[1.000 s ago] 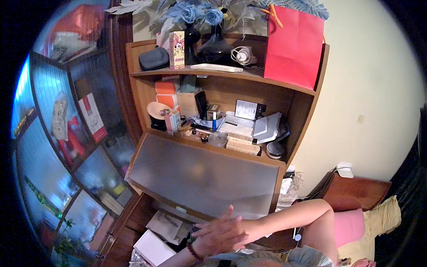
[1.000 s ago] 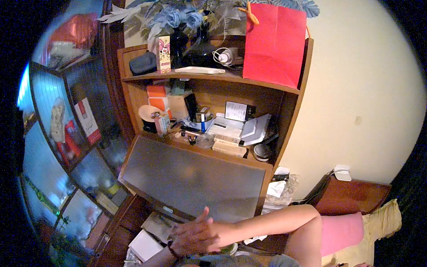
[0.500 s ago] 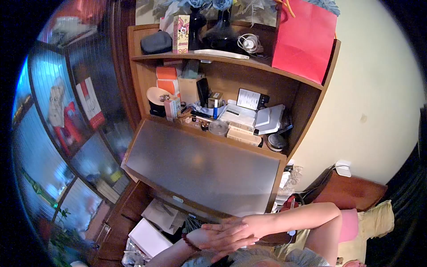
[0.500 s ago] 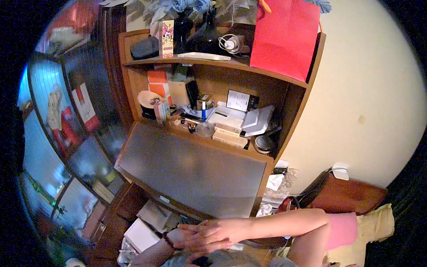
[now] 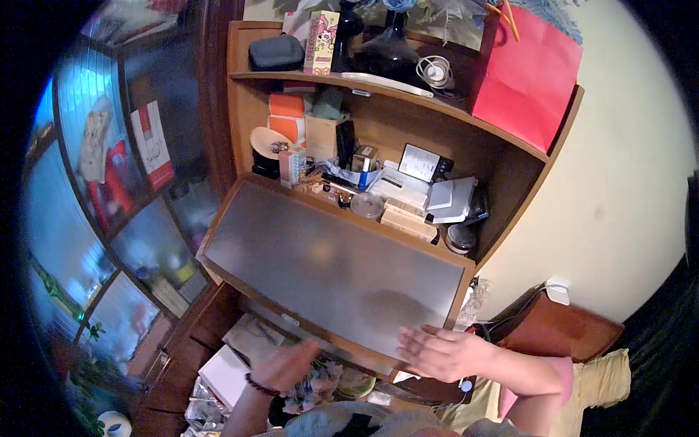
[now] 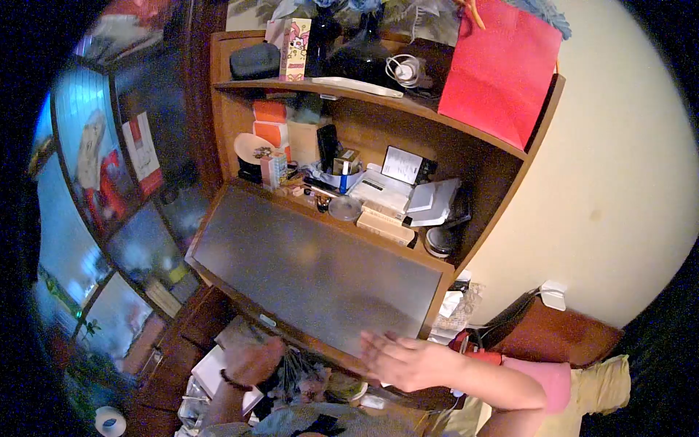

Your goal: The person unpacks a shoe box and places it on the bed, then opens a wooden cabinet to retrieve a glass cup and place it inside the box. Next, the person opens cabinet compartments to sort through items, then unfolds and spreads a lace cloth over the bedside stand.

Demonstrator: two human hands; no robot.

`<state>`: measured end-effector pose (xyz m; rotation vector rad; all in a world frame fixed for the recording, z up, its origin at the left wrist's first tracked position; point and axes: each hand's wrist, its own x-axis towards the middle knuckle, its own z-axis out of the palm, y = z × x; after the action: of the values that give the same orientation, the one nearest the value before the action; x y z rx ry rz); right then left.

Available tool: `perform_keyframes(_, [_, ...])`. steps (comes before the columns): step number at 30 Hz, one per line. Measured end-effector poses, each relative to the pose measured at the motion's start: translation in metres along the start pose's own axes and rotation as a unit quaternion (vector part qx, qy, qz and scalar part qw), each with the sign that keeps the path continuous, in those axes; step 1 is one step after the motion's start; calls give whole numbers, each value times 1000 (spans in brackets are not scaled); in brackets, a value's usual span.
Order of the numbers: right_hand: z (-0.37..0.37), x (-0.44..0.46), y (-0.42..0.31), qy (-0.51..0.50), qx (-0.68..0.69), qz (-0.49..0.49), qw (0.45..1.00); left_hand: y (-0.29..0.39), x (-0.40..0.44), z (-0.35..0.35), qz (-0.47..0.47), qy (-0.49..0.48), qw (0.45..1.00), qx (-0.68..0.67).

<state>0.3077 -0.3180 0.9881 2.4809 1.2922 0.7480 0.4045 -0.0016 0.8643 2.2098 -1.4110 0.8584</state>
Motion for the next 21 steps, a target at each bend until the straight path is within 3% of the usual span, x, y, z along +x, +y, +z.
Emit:
perform_keyframes(1, [-14, 0, 2, 36, 71, 18, 997, -9, -20, 2, -65, -3, 994, 91])
perform_keyframes(3, [-38, 4, 2, 108, 213, 60, 969, -16, -24, -6, -53, 88, 989, 108])
perform_keyframes(4, [-38, 2, -4, 208, 380, 67, 899, -17, -25, -9, -47, 130, 984, 113])
perform_keyframes(5, [-44, 4, -9, 251, 538, 54, 803, -14, -23, -13, -34, 108, 987, 113])
perform_keyframes(6, [-54, 9, -15, 287, 676, 39, 677, -11, -18, -17, -21, 86, 990, 113])
perform_keyframes(9, [-84, 26, -27, 303, 775, -1, 555, -9, -6, -20, 35, 79, 989, 119])
perform_keyframes(12, [-82, 35, -36, 338, 777, -16, 530, -6, 6, -27, 47, 93, 987, 126])
perform_keyframes(21, [-78, 44, -35, 320, 809, -23, 492, -12, 1, -29, 43, 112, 984, 134])
